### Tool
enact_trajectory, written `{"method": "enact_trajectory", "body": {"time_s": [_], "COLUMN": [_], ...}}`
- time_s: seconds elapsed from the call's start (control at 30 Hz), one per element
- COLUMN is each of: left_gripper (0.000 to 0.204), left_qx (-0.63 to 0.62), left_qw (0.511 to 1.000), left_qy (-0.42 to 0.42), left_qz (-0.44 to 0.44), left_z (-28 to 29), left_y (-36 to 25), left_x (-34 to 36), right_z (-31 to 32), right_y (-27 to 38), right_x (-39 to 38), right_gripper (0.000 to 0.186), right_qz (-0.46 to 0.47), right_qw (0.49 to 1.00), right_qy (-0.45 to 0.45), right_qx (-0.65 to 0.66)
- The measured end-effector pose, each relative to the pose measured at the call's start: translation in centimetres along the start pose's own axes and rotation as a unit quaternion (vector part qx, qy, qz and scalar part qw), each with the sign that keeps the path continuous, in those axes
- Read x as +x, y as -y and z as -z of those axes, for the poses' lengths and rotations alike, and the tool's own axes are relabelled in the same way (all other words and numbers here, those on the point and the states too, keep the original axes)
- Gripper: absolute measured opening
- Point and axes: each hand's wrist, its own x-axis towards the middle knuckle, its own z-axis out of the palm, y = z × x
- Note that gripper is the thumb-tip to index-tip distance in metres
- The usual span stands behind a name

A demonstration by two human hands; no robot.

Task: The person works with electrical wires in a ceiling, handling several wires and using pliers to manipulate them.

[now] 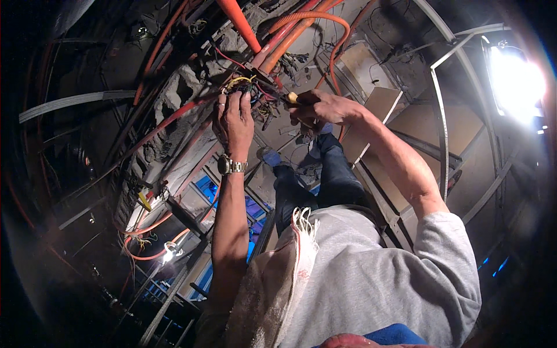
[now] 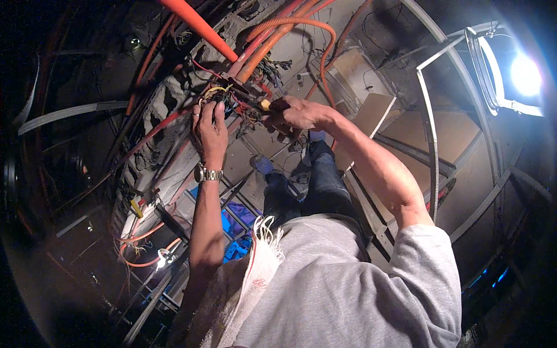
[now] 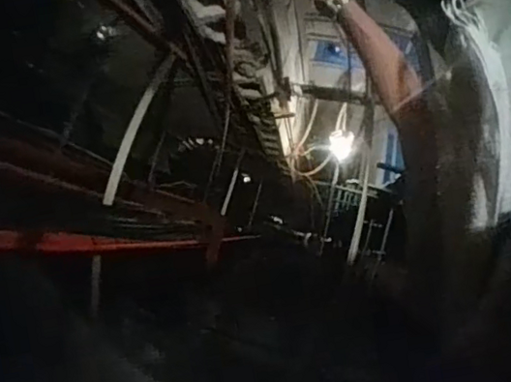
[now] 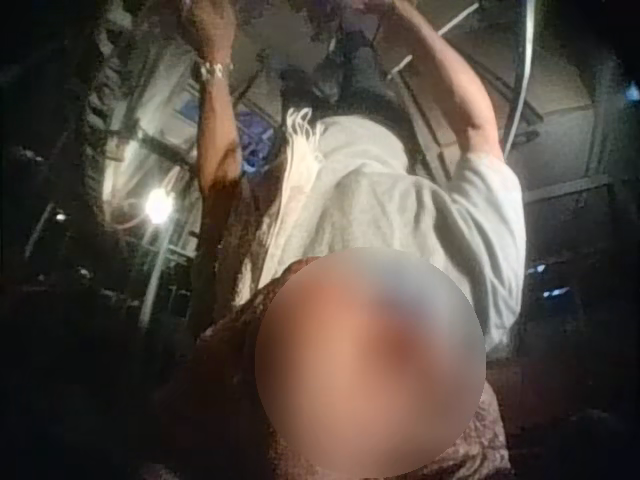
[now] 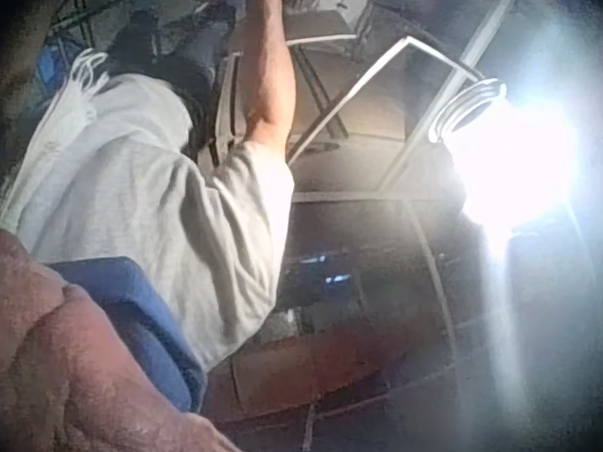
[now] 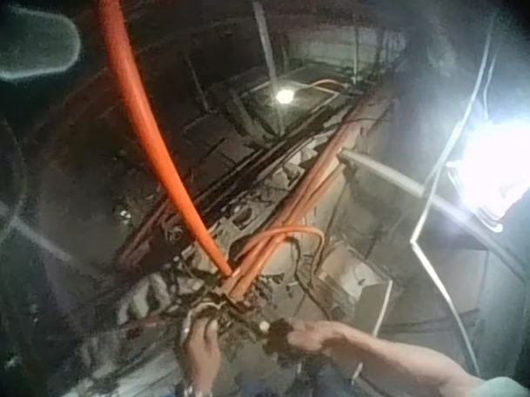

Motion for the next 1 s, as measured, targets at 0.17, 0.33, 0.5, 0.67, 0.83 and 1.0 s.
{"method": "enact_trajectory", "body": {"time_s": [0.17,0.33,0.5,0.67,0.83,1.0], "left_gripper": [0.029,0.031,0.031,0.03,0.031,0.031], "left_qx": [-0.001,-0.003,0.0,0.009,0.037,0.026], "left_qw": [1.0,1.0,1.0,0.998,0.999,0.998], "left_qy": [-0.002,0.008,0.007,0.045,0.031,0.052], "left_qz": [0.021,0.029,0.027,0.045,0.011,0.014], "left_z": [-0.3,-0.2,0.2,0.2,0.1,0.5], "left_y": [0.2,-0.3,-0.5,-0.3,0.8,-0.3], "left_x": [-0.5,-0.1,0.3,0.7,0.2,1.1], "right_z": [-0.7,-3.0,-5.4,-4.5,-1.0,1.1], "right_y": [0.5,-1.8,-4.7,-3.8,-0.2,0.2], "right_x": [0.1,2.7,5.1,3.5,0.6,-1.2], "right_gripper": [0.047,0.06,0.042,0.042,0.055,0.06], "right_qz": [0.026,0.034,0.072,0.067,0.009,-0.034], "right_qw": [0.992,0.977,0.934,0.901,0.968,0.997], "right_qy": [0.003,-0.03,0.0,0.01,0.0,-0.064], "right_qx": [0.125,0.208,0.351,0.428,0.251,0.021]}}
